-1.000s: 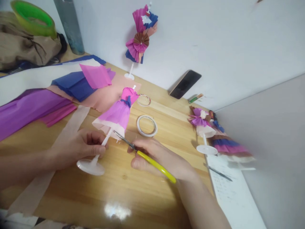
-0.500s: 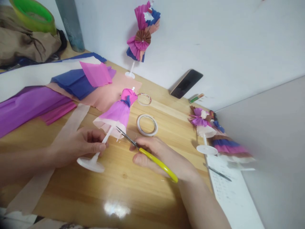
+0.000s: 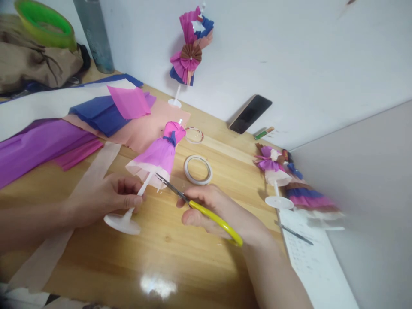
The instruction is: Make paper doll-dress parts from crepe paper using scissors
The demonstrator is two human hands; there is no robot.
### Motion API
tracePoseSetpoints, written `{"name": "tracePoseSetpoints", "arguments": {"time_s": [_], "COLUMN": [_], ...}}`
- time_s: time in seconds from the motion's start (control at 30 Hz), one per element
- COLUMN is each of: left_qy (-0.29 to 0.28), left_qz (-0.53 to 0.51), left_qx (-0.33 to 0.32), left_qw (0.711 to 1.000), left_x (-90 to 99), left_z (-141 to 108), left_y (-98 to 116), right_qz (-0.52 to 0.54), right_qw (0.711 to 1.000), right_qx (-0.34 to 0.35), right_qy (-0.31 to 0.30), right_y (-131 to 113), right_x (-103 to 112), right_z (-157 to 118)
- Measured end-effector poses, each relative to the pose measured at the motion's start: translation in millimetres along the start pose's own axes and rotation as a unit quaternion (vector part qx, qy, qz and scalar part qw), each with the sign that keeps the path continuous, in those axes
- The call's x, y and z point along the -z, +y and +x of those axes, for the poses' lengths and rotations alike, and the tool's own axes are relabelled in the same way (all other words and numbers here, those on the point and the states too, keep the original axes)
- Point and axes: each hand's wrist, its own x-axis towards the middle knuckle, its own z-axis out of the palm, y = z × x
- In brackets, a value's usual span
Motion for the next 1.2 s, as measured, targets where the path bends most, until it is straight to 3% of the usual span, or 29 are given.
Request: {"name": "tracePoseSetpoints", "arguments": {"time_s": [0.23,0.47,0.7,0.93,1.2], "left_qy": [0.003,-0.023,-0.045,-0.030,-0.015], "left_qz": [-0.003,-0.029,-0.063,-0.072,-0.011], "left_qx": [0.004,-0.003,-0.015,-0.039,-0.084], "left_qw": [1.000,0.999,0.997,0.996,0.996], "left_x": [0.5,0.9,3.4,3.9,5.1], "left_z": [0,0,-1,0,3], "left_y": [-1,-1,-4,-8,-3], "right_qz": [0.052,0.004,-0.184,-0.359,-0.429], "right_qw": [0.994,0.999,0.979,0.930,0.890], "right_qx": [-0.093,0.039,0.000,-0.070,-0.102], "right_qy": [0.008,-0.023,-0.082,0.029,0.119], "right_y": [0,10,-2,0,21], "right_x": [1,4,4,-2,-20], "right_z": [-3,0,2,-2,19]}}
